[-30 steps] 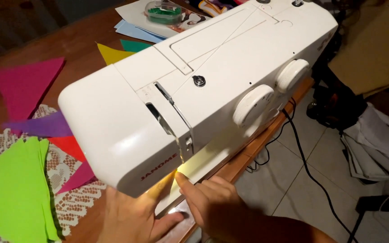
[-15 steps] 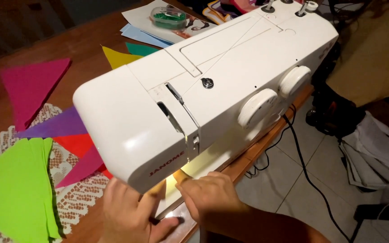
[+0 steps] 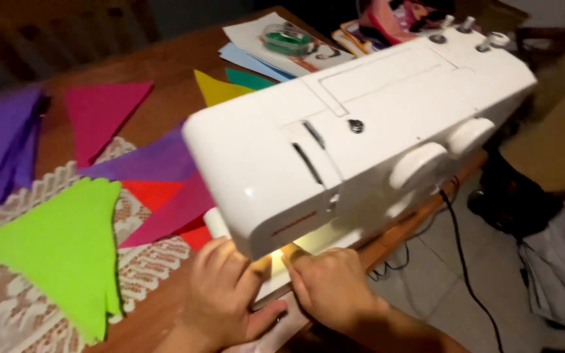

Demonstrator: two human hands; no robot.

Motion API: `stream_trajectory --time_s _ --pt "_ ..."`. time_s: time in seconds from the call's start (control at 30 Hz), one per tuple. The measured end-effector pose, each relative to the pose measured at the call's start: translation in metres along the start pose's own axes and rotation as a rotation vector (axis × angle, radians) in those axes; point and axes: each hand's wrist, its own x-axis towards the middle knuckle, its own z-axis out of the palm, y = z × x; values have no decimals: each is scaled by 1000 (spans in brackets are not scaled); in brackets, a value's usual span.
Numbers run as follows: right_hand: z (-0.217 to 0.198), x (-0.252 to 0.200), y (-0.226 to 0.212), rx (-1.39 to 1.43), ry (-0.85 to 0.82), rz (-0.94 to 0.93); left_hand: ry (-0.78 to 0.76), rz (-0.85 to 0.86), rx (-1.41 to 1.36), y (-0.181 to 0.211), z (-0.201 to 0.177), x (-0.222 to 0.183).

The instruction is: The person is sewing a series of colorful triangular fabric flags onto a long yellow ribbon using a sewing machine to create decorative bunting.

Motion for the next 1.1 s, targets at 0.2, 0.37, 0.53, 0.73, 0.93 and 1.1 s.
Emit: stream_trajectory --time_s 0.2,0.37,0.53,0.73,0.93,1.1 --pt "7 0 5 -63 51 29 12 -1 -61 1 -7 3" --pt "16 -5 13 -93 72 -2 41 -36 -76 1 -15 12" --pt "30 -7 23 -202 191 48 262 -151 -12 -9 -35 23" --pt "26 -4 20 -194 219 -4 116 -630 191 -56 -55 19" --pt "19 -4 17 -149 183 17 -308 -1017 363 -153 -52 -41" --pt "36 -9 31 -202 251 21 -501 -1012 280 -162 -32 -53"
